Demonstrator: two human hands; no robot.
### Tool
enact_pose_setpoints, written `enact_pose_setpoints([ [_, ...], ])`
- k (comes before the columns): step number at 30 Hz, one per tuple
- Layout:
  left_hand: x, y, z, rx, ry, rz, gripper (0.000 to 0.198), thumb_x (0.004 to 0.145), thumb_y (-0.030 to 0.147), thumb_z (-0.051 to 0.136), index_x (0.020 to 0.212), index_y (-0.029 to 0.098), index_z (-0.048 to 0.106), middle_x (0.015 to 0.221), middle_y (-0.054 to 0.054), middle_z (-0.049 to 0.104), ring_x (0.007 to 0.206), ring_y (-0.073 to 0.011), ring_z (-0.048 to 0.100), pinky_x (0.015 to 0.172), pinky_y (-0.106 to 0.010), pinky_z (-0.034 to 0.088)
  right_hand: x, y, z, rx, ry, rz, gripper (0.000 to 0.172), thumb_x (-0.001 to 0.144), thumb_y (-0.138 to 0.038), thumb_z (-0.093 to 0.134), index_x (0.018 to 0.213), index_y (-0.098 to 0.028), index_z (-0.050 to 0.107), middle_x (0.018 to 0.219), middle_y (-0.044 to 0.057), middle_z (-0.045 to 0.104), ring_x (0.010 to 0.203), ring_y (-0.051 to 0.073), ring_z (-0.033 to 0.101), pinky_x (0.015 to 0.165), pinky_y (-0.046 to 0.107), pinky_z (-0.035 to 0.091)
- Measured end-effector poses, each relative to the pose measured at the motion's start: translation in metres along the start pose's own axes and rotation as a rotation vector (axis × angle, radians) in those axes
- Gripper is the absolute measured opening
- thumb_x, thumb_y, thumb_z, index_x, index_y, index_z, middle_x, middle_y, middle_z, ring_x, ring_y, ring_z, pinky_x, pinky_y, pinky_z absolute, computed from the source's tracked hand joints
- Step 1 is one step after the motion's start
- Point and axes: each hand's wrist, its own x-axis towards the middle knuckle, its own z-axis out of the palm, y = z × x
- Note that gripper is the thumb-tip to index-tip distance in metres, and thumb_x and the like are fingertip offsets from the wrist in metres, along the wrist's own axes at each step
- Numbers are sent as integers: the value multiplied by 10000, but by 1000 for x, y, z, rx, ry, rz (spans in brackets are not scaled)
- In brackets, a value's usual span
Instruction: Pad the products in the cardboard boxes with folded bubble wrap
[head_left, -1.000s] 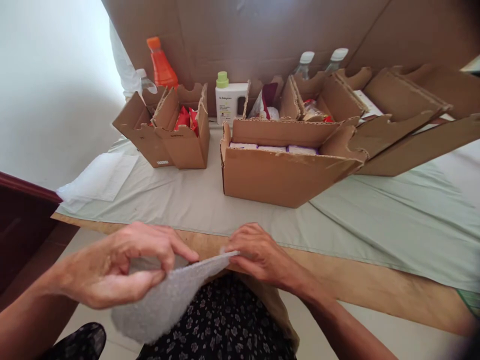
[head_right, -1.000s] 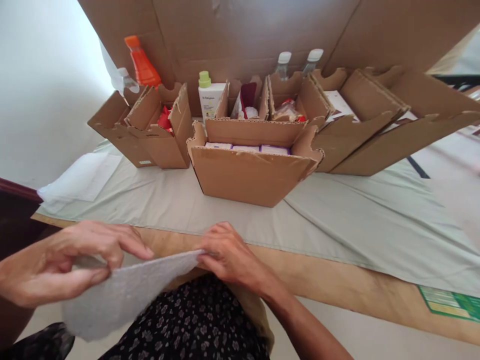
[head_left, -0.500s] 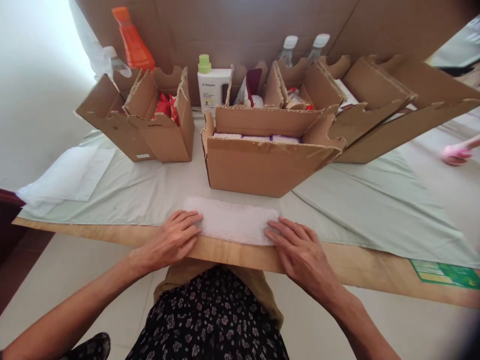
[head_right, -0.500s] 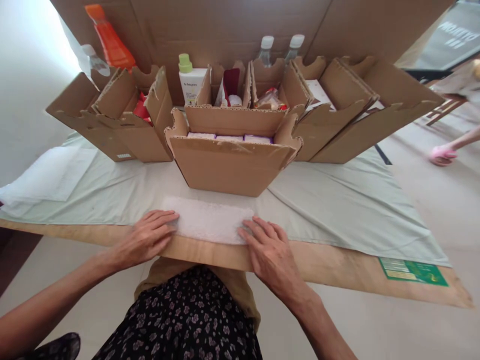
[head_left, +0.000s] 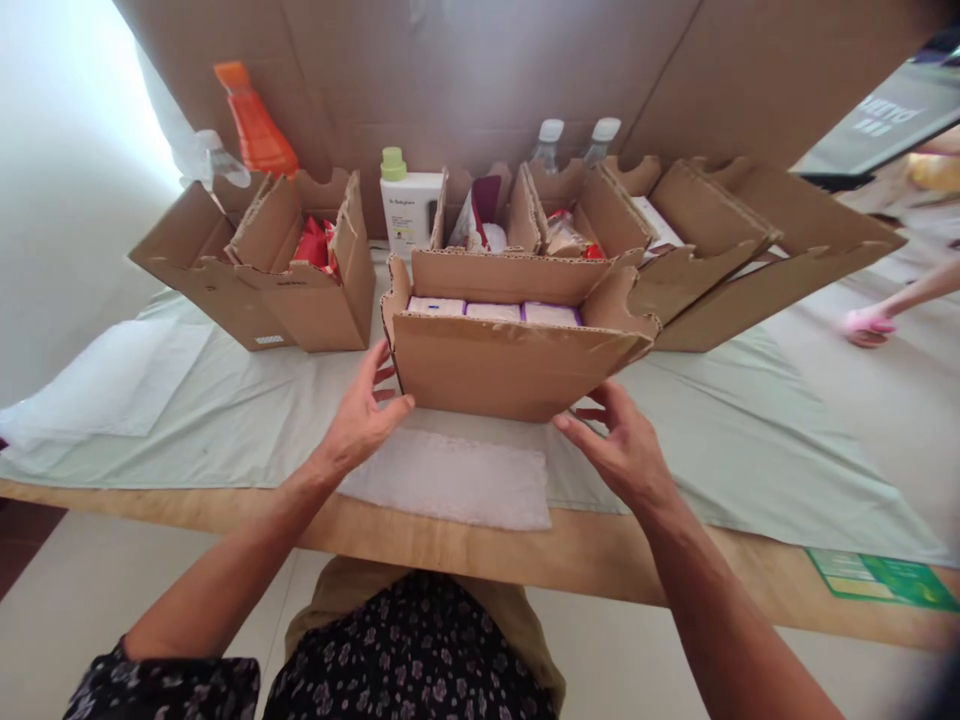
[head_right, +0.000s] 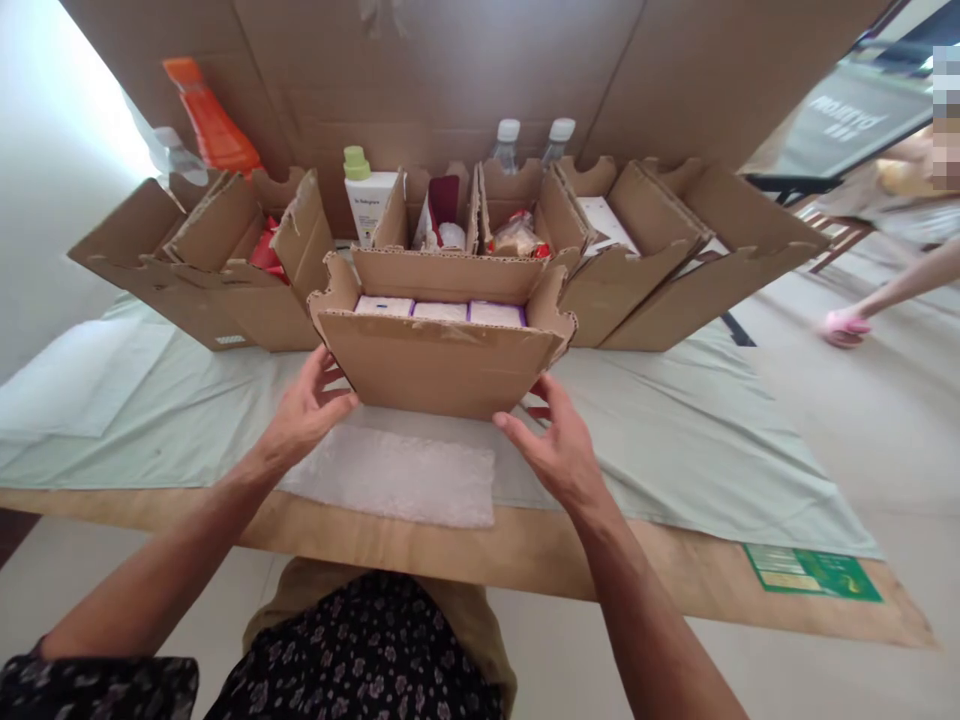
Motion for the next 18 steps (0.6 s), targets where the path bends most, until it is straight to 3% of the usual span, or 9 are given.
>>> enact_pose_setpoints([
  [3, 2, 1, 20, -26, -20, 14, 660, 860, 294, 657, 1483, 223, 450, 1412, -149, 620, 1251, -284, 630, 960, -439, 597, 17, 3, 10, 58, -5, 19, 620, 843, -726, 691, 1179, -205, 660, 1120, 111, 756, 941, 265, 729, 822, 446, 636],
  [5, -2, 4, 27, -2, 4, 12, 618, 865, 264, 635, 1459, 228, 469, 1388, -129, 630, 1242, -268, 627, 972, -425, 590, 23, 3, 14, 67, 10, 23, 603, 862, -728, 665, 1153, -199, 662, 1094, 113, 757, 917, 257, 724, 800, 424, 629],
  [10, -4, 4, 25, 30, -6, 17, 669, 858, 260, 626, 1499, 234, 432, 1436, -131, 603, 1265, -279, 612, 991, -444, 583, 22, 7, 12, 26, 26, 30, 616, 880, -718, 640, 1206, -195, 664, 1119, 126, 753, 935, 267, 718, 767, 410, 618],
  [15, -32, 4, 7, 284, 75, 65, 828, 898, 279, 652, 1628, 267, 261, 1612, -172, 458, 1407, -344, 534, 1095, -553, 516, -20, -6, 5, -125, 154, 19, 476, 979, -475, 612, 1384, -226, 615, 1318, 135, 703, 1178, 302, 683, 904, 477, 608],
  [18, -61, 10, 7, 492, -30, 224, 634, 930, 197, 617, 1539, 253, 451, 1537, -155, 558, 1432, -349, 516, 1163, -589, 453, -54, -30, 22, -226, 87, -199, 347, 1004, -275, 575, 1341, -240, 652, 1346, 133, 695, 1230, 296, 662, 1003, 511, 565],
])
